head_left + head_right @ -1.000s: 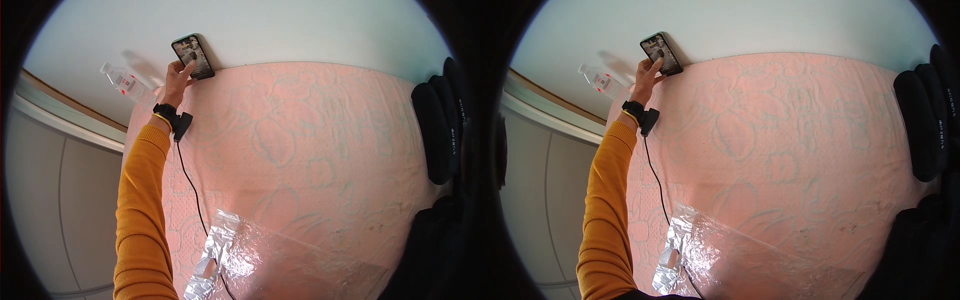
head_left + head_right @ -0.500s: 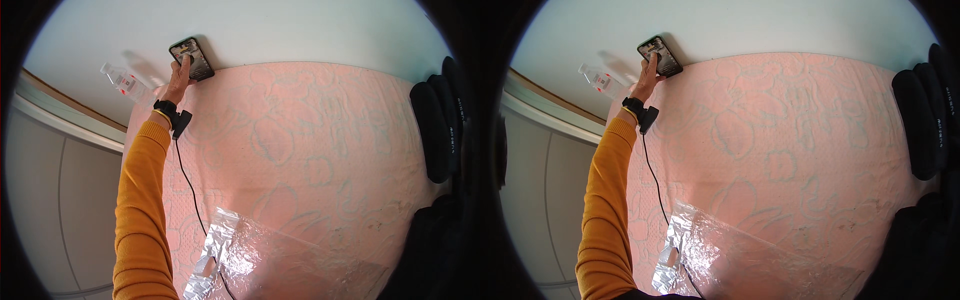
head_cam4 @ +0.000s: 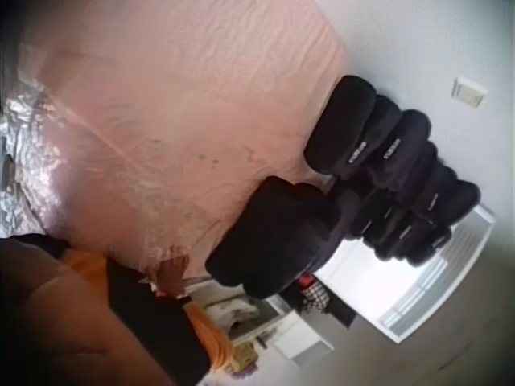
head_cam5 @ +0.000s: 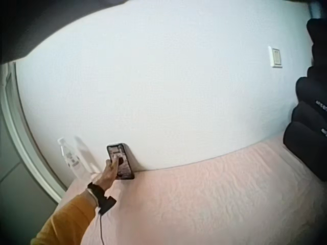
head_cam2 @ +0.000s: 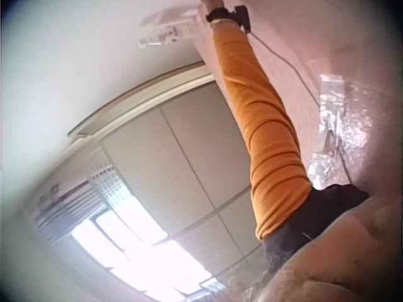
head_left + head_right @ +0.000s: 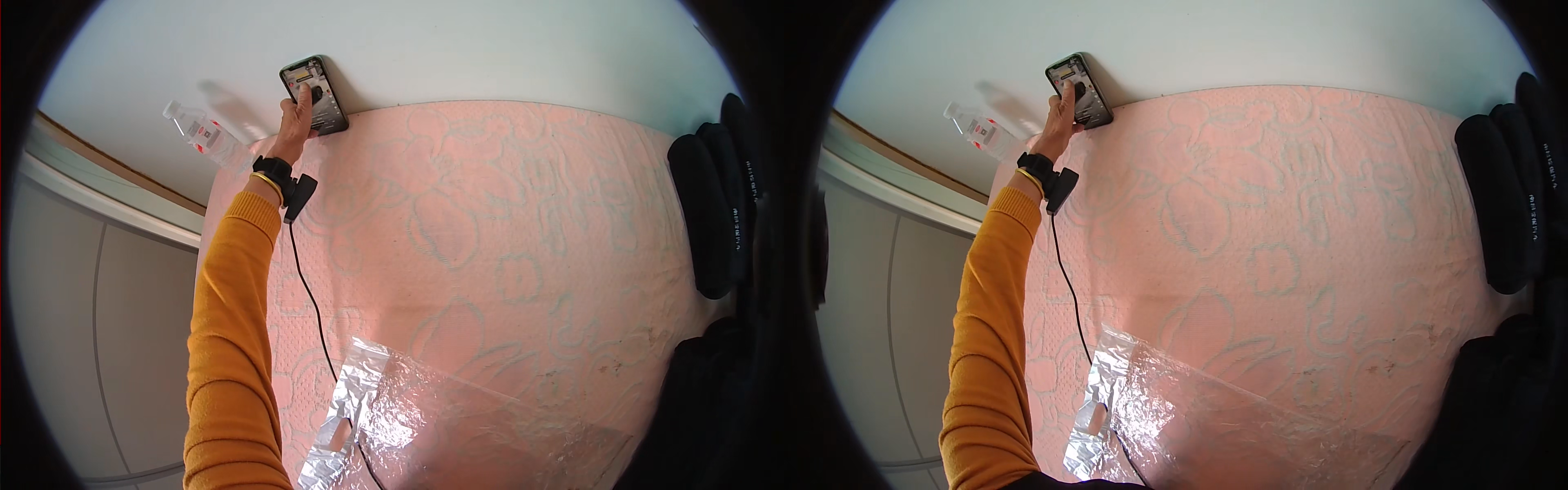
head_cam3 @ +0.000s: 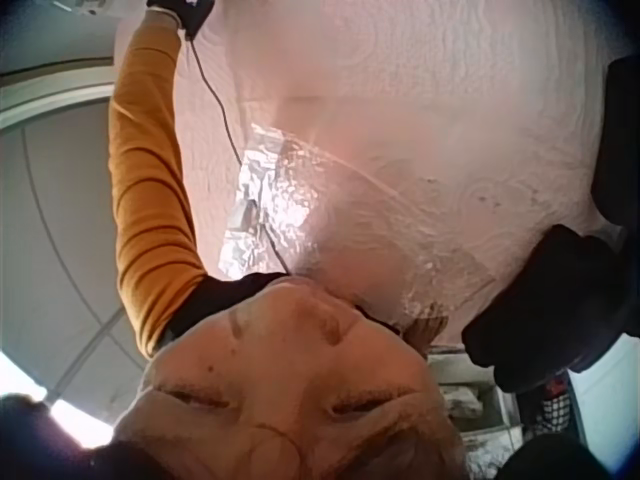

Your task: The person smooths a plastic bag on a table, picks up a phone, and then returns to smoothing the bag. They pick up a black cushion, slide it into the plastic bag, and lift the packaged cushion from the table.

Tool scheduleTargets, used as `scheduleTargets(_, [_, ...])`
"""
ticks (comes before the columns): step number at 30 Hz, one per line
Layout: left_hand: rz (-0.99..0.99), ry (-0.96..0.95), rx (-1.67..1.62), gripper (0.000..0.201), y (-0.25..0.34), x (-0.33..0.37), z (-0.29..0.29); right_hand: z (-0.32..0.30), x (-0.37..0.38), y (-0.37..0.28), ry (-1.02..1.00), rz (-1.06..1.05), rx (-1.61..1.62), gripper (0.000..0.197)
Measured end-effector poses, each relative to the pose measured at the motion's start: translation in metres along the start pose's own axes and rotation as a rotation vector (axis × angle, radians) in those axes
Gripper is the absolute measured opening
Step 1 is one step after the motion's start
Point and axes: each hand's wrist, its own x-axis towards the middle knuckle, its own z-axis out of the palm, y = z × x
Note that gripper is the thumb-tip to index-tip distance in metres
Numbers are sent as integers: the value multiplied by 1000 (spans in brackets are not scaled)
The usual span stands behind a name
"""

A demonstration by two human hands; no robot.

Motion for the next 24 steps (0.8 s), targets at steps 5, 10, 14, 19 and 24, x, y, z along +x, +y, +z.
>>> scheduleTargets(5, [61, -25, -113, 81, -11, -7, -3, 8, 0, 3, 16, -7, -6, 80])
scheduleTargets(10, [120, -71, -152, 78, -22, -18, -6, 17, -1, 6, 37, -18, -13, 79])
scheduleTargets(14, [134, -67, -152, 82, -21, -20, -7, 21, 0, 8, 54, -27, -18, 79])
scheduleTargets(19, [153, -67, -143, 84, -17, -20, -11, 21, 6, 8, 66, -34, -18, 78])
scheduleTargets(24, [109, -20, -109, 83, -10, -15, -15, 9, 17, 3, 70, -36, -14, 77])
